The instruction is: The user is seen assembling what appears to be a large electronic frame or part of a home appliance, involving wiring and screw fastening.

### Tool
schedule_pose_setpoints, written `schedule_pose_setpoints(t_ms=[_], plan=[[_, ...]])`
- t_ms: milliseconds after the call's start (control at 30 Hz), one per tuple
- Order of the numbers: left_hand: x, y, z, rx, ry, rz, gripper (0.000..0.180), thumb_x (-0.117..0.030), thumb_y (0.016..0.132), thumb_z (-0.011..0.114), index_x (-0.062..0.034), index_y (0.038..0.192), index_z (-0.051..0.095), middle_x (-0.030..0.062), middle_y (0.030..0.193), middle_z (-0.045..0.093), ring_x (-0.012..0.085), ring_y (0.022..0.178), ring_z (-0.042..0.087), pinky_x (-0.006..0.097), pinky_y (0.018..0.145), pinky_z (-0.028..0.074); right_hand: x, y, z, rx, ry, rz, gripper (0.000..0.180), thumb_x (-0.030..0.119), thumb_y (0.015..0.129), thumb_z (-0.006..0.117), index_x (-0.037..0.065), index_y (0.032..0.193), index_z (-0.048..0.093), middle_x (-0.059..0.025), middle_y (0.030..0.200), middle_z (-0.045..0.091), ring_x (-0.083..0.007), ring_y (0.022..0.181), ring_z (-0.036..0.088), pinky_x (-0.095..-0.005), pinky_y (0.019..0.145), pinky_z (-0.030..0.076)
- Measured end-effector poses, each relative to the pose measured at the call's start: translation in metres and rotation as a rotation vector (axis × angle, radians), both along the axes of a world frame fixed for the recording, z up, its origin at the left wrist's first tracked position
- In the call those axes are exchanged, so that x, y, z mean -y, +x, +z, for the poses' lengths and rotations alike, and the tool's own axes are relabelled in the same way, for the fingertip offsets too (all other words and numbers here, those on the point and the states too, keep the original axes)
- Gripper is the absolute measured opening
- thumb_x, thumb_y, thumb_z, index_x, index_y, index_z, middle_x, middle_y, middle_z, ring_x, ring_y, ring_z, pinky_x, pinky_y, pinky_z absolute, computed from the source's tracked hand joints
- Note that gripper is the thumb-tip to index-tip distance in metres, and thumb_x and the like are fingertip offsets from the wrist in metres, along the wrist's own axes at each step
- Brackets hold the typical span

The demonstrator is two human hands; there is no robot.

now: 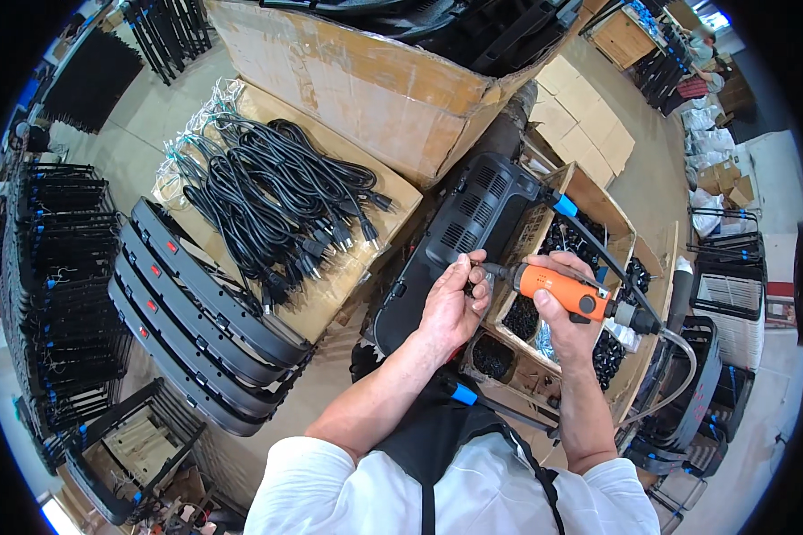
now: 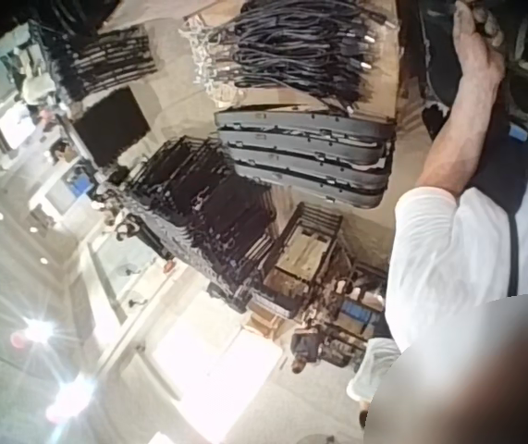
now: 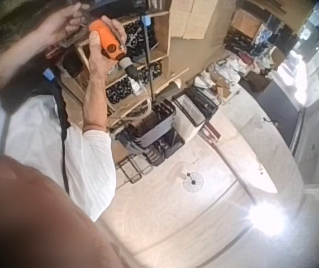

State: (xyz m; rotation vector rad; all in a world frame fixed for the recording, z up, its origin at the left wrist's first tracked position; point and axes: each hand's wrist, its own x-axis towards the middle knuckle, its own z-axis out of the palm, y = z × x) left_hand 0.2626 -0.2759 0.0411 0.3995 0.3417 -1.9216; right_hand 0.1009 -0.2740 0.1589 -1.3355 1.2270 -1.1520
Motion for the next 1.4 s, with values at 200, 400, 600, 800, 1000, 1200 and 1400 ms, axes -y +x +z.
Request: schedule_pose_setpoints(t_ms=[200,400,600,800,1000,1200,1400], plan=[[-0.011,0.004,0.004,0.278,-0.14,-0.043,0.031,-0.03,0.113,0.052,-0.0041,0.129,0.061,-0.0003,0.089,0.058,0.0109,0.071,0.053,0.025,0.059,0.042,0.005,0.002,-0.009,0.087,-0.034,-0.11,0.053,0.012,0.091,0.078,-0.002,0.137,0.055,-0.02,0.126,0.072,-0.0261,0.117,0.068,-0.0425,0.109,0.051],[-0.048,0.041,-0.017,0.572,-0.228,-0.32,0.03,-0.032,0.111,0.056,-0.0042,0.106,0.067,0.0032,0.087,0.064,0.0103,0.066,0.057,0.025,0.056,0.043,0.019,0.008,-0.005,0.096,-0.035,-0.082,0.057,0.015,0.09,0.08,-0.003,0.137,0.055,-0.021,0.127,0.072,-0.0264,0.119,0.068,-0.0421,0.11,0.05],[-0.048,0.079,-0.004,0.756,-0.081,-0.237,0.022,-0.014,0.108,0.053,-0.0028,0.12,0.068,-0.0019,0.08,0.057,0.0078,0.064,0.05,0.022,0.051,0.035,0.032,0.013,-0.011,0.074,0.006,-0.024,0.057,0.015,0.09,0.081,-0.004,0.137,0.055,-0.0207,0.126,0.072,-0.0249,0.118,0.069,-0.0408,0.109,0.052],[-0.035,0.11,-0.012,0.82,0.019,-0.205,0.026,-0.023,0.104,0.061,0.0,0.102,0.073,-0.0039,0.073,0.054,0.0059,0.061,0.045,0.022,0.051,0.032,0.051,0.029,-0.014,-0.005,-0.003,0.047,0.055,0.012,0.09,0.081,-0.004,0.136,0.057,-0.0183,0.124,0.073,-0.0229,0.115,0.069,-0.0385,0.106,0.053],[-0.031,0.109,-0.007,2.039,-0.271,-0.224,0.031,-0.035,0.101,0.067,-0.012,0.12,0.076,0.0182,0.103,0.077,0.0386,0.098,0.073,0.047,0.085,0.058,0.067,0.041,-0.015,-0.057,0.046,0.125,0.053,0.01,0.09,0.082,-0.002,0.136,0.058,-0.0163,0.126,0.073,-0.0215,0.116,0.069,-0.0373,0.106,0.054],[-0.036,0.112,-0.028,2.229,-0.375,-0.389,0.041,-0.04,0.096,0.073,-0.0106,0.124,0.076,0.0176,0.099,0.077,0.0365,0.092,0.074,0.046,0.083,0.059,0.075,0.048,-0.022,-0.063,0.079,0.155,0.053,0.012,0.09,0.083,-0.001,0.135,0.058,-0.0152,0.126,0.073,-0.0209,0.118,0.068,-0.0374,0.107,0.053],[-0.032,0.109,-0.044,2.32,-0.456,-0.343,0.043,-0.04,0.094,0.075,-0.0112,0.125,0.076,0.0133,0.085,0.074,0.033,0.076,0.073,0.045,0.068,0.058,0.082,0.05,-0.025,-0.12,0.102,0.161,0.054,0.014,0.089,0.084,-0.001,0.135,0.058,-0.0145,0.126,0.073,-0.0208,0.116,0.069,-0.0372,0.106,0.054]])
